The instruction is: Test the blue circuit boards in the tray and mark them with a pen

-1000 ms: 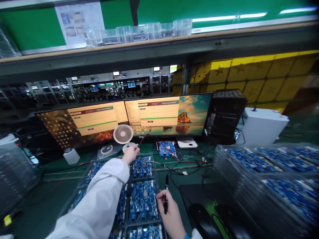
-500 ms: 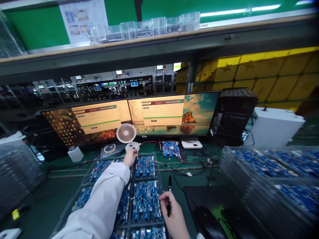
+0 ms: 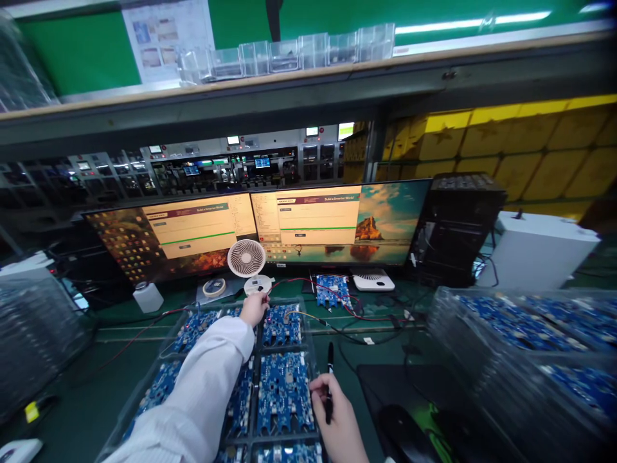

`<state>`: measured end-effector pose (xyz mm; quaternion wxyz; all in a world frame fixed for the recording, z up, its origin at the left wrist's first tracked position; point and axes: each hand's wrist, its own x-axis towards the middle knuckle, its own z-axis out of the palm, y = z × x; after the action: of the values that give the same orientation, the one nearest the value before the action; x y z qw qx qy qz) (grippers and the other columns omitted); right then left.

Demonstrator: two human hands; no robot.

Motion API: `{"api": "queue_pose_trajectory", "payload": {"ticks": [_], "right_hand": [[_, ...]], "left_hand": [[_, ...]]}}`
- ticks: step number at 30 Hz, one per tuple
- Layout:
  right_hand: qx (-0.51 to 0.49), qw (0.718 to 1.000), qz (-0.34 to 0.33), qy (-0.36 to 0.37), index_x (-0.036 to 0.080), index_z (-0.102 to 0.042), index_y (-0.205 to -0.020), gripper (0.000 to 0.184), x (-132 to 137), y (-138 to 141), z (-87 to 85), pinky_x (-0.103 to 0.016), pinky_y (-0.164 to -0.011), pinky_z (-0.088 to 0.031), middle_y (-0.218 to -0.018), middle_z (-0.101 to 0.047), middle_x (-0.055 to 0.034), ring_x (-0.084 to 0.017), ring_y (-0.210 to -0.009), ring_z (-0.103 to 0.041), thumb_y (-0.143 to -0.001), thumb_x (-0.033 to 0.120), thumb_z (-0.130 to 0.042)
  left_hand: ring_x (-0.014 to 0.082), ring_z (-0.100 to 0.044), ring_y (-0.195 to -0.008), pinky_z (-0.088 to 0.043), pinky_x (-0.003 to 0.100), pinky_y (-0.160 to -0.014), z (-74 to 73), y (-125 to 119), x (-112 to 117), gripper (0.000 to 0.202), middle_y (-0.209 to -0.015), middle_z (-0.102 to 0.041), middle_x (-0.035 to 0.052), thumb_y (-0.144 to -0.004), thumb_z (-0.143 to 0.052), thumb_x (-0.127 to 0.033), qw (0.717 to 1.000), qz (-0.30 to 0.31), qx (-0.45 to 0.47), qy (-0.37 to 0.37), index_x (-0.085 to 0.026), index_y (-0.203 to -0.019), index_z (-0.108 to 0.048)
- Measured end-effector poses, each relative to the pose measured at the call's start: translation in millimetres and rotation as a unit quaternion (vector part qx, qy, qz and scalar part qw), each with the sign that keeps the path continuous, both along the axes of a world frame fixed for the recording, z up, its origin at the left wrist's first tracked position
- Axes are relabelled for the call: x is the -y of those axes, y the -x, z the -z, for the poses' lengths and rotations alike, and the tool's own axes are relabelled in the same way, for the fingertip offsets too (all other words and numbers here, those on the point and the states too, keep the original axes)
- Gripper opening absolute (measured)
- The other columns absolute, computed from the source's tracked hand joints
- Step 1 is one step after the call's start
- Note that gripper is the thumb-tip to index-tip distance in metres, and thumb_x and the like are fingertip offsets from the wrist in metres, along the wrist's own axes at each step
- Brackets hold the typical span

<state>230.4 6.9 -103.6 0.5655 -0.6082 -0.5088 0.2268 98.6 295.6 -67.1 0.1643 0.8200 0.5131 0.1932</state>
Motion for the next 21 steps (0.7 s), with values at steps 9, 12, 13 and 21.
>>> {"api": "queue_pose_trajectory", "payload": {"ticks": [9,12,13,21], "right_hand": [[-0.002,1.0,0.001,-0.004,0.022,-0.055,-0.084,0.014,0,-1,-1.4,-0.027,-0.066,-0.05,-0.076,-0.062,-0.0027,-0.019,-0.069,-0.062,-0.086,0.034,-0.049],[-0.002,1.0,0.0,-0.002,0.022,-0.054,-0.084,0.016,1,-1,-0.5,-0.027,-0.066,-0.05,-0.076,-0.062,-0.0024,-0.018,-0.069,-0.062,-0.087,0.037,-0.048],[-0.002,1.0,0.0,-0.003,0.022,-0.054,-0.084,0.017,1,-1,-0.4,-0.027,-0.066,-0.05,-0.076,-0.062,-0.0026,-0.018,-0.07,-0.062,-0.087,0.037,-0.047],[0.02,1.0,0.002,-0.023,0.023,-0.058,-0.081,0.017,-4,-4,0.7,-0.029,-0.066,-0.053,-0.075,-0.065,-0.0035,-0.02,-0.067,-0.064,-0.082,0.039,-0.052]], "left_hand": [[0.0223,-0.059,-0.106,-0.041,0.032,-0.093,-2.4,-2,12,0.021,-0.101,-0.068,0.0068,-0.079,-0.054,-0.007,0.999,-0.005,-0.018,-0.027,-0.018,-0.094,-0.064],[0.0211,-0.06,-0.103,-0.042,0.031,-0.094,-3.1,-1,17,0.025,-0.103,-0.065,0.0107,-0.08,-0.053,-0.005,1.0,0.004,0.005,-0.028,-0.013,-0.101,-0.063],[0.021,-0.06,-0.103,-0.043,0.031,-0.095,-4.4,1,21,0.029,-0.106,-0.063,0.0124,-0.081,-0.054,-0.006,0.999,0.003,0.015,-0.029,-0.011,-0.108,-0.061],[0.0238,-0.051,-0.119,-0.037,0.04,-0.108,-53.6,51,146,0.04,-0.124,-0.056,0.0157,-0.083,-0.054,-0.018,0.989,0.103,0.091,0.049,-0.013,-0.123,-0.055]]}}
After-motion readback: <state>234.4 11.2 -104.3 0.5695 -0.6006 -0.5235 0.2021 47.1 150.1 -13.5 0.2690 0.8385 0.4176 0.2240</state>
